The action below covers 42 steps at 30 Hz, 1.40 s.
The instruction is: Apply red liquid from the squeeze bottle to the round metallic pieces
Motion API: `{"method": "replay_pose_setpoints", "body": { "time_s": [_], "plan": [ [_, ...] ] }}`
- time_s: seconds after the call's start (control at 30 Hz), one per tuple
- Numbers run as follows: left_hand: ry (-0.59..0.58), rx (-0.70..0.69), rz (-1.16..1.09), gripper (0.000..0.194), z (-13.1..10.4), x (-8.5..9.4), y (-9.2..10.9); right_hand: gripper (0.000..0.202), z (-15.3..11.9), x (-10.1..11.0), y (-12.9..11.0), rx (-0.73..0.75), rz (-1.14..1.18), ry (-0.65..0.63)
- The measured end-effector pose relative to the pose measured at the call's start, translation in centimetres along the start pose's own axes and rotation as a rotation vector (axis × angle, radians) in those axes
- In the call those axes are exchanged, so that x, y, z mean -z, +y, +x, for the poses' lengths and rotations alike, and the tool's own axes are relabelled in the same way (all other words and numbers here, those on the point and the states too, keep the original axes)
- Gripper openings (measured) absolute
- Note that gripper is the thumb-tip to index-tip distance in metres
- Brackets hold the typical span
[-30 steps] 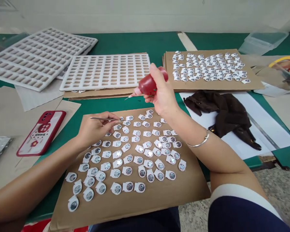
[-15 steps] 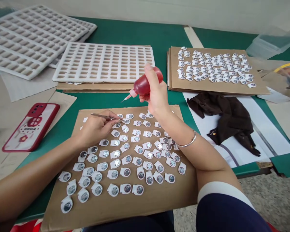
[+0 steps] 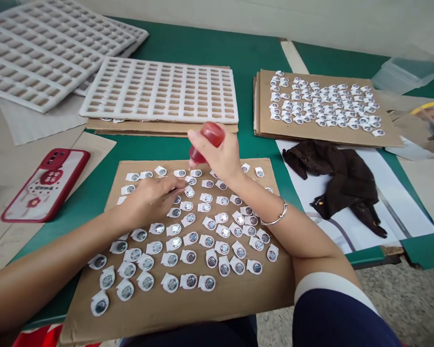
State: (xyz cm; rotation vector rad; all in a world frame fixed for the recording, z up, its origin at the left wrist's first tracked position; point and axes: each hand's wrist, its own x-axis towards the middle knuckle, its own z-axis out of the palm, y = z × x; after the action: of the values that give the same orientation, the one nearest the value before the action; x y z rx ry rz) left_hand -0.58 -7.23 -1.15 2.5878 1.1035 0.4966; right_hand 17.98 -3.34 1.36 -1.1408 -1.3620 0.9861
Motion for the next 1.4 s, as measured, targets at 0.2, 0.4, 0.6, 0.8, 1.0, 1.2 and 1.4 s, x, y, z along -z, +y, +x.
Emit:
{"method": "replay_pose_setpoints", "body": {
  "time_s": [0.2, 0.4, 0.6, 0.8, 1.0, 1.2, 1.4],
  "plan": [
    [-0.160, -0.202, 0.265, 0.019, -0.8, 0.6, 1.5, 0.035, -0.7, -0.8, 0.7, 0.090, -0.269, -0.005],
    [-0.125, -0.326, 0.443, 0.026, -1.0, -0.5, 2.4, 0.033, -0.7, -0.8, 1.1, 0.126, -0.327, -0.005],
    [-0.077, -0.356, 0.486, 0.023, -1.2, -1.0, 2.4, 0.031, -0.8, -0.9, 1.3, 0.126, -0.314, -0.050],
    [-0.041, -0.380, 0.492, 0.027, -1.2, -1.0, 2.5, 0.033, -0.9, -1.0, 1.4, 0.134, -0.334, -0.074],
    [-0.070, -0.335, 0.407, 0.030, -1.3, -1.1, 2.5, 0.033, -0.9, -1.0, 1.4, 0.135, -0.366, -0.088],
    [-0.062, -0.380, 0.481, 0.028, -1.3, -1.2, 2.4, 0.031, -0.9, -1.0, 1.4, 0.154, -0.363, -0.082],
    [-0.022, -0.341, 0.394, 0.028, -1.2, -1.1, 2.5, 0.032, -0.8, -1.0, 1.6, 0.166, -0.374, -0.065]
  ]
}}
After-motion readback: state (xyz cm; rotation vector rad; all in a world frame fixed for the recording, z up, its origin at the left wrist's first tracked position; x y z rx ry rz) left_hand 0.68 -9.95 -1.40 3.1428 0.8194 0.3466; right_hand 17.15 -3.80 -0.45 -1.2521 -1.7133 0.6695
